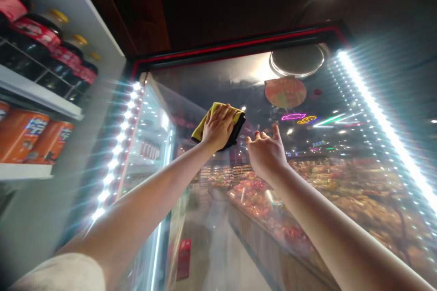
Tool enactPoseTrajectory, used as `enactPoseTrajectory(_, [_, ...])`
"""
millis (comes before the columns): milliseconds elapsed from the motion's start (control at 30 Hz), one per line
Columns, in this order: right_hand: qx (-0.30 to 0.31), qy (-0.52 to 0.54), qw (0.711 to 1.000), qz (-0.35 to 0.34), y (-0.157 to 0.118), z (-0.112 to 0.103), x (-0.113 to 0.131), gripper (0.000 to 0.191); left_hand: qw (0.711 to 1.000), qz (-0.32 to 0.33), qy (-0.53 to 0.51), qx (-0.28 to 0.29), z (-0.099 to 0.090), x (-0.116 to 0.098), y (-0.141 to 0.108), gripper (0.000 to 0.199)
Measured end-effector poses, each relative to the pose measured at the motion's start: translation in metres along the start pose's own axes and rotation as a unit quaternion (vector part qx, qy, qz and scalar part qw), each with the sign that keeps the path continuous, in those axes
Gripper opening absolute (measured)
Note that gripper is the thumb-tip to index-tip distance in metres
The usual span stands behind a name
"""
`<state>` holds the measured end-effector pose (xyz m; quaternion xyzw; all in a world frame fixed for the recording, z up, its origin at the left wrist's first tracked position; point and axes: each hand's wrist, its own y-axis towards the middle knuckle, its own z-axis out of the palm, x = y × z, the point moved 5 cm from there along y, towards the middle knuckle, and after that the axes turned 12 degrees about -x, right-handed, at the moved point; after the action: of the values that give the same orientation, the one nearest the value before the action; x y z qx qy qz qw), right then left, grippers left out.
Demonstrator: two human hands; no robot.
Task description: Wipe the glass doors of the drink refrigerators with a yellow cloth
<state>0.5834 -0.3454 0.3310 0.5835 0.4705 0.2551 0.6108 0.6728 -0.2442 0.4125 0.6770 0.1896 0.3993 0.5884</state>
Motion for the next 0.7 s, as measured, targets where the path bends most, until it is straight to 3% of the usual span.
enactPoseTrajectory(67, [0.008, -0.015, 1.000, 0.014, -0.002, 0.003, 0.004, 0.049, 1.000, -0.019, -0.003, 0.000, -0.004, 0.020, 0.023, 0.049])
enactPoseTrajectory(133, [0.005, -0.014, 1.000, 0.021, -0.004, 0.005, 0.004, 0.052, 0.995, -0.096, 0.009, -0.018, -0.014, 0.055, 0.031, 0.049])
enactPoseTrajectory(233, [0.006, -0.010, 1.000, 0.014, -0.005, 0.008, 0.002, 0.055, 0.973, -0.221, 0.031, -0.055, -0.028, 0.096, 0.008, 0.049])
enactPoseTrajectory(300, [0.009, -0.016, 1.000, 0.006, -0.004, 0.008, 0.001, 0.055, 0.972, -0.223, 0.032, -0.064, -0.030, 0.096, -0.015, 0.049])
enactPoseTrajectory(367, [0.009, -0.021, 1.000, -0.001, 0.001, 0.005, 0.004, 0.048, 0.987, -0.152, 0.023, -0.057, -0.024, 0.077, -0.027, 0.049])
enactPoseTrajectory(467, [0.018, -0.044, 0.999, -0.004, 0.009, -0.001, 0.018, 0.032, 0.999, -0.035, 0.006, -0.028, -0.013, 0.052, -0.017, 0.049])
enactPoseTrajectory(533, [0.007, -0.050, 0.999, -0.016, 0.013, -0.006, 0.033, 0.027, 1.000, -0.018, 0.001, -0.015, -0.012, 0.057, 0.000, 0.048])
enactPoseTrajectory(633, [-0.019, -0.038, 0.998, -0.037, 0.011, -0.009, 0.054, 0.033, 0.993, -0.104, 0.013, -0.048, -0.025, 0.095, 0.010, 0.046])
enactPoseTrajectory(700, [-0.022, -0.039, 0.998, -0.041, 0.006, -0.007, 0.060, 0.040, 0.975, -0.201, 0.033, -0.087, -0.036, 0.122, -0.004, 0.045])
